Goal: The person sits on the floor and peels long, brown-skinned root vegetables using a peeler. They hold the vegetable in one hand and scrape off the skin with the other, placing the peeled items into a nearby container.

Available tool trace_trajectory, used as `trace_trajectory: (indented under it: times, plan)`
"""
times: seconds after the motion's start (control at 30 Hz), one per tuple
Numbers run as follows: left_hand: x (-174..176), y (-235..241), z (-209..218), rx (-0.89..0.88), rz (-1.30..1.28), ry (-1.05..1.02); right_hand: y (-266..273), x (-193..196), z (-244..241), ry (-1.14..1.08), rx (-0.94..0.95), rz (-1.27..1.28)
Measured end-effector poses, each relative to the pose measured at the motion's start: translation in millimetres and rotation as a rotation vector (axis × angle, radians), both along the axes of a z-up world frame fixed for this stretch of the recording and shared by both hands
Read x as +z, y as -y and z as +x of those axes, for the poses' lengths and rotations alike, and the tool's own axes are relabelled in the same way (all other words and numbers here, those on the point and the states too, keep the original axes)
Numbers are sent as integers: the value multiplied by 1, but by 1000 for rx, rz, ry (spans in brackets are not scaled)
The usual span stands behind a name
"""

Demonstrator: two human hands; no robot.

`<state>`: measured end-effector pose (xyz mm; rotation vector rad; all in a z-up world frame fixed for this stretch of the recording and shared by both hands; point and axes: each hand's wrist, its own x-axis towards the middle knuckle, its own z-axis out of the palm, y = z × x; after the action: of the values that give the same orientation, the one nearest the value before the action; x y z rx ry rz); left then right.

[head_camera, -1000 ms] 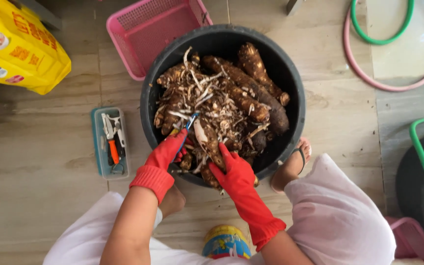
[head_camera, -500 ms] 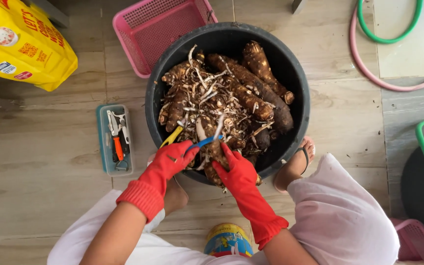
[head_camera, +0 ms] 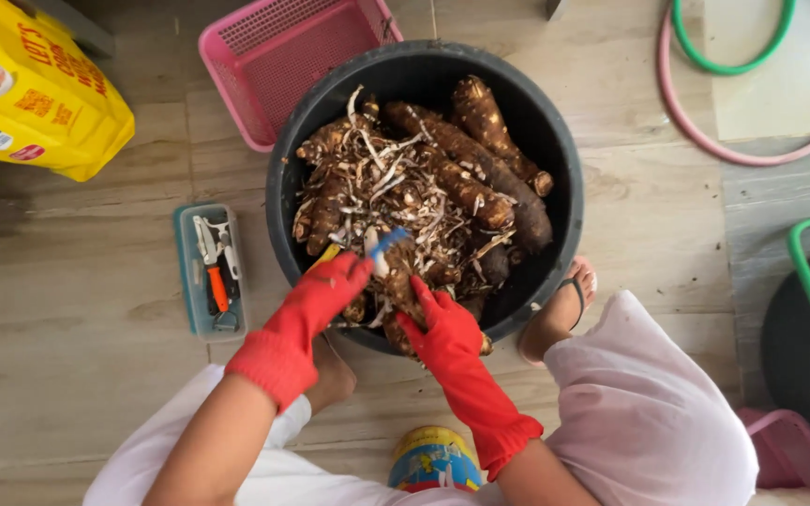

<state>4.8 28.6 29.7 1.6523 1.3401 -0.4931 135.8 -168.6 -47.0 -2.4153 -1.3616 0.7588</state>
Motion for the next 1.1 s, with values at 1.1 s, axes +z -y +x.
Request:
trace_trajectory:
  times: [1.1]
  plan:
    - [41,10,-12,-248,213,-96,-4,-9,1,94,14,46]
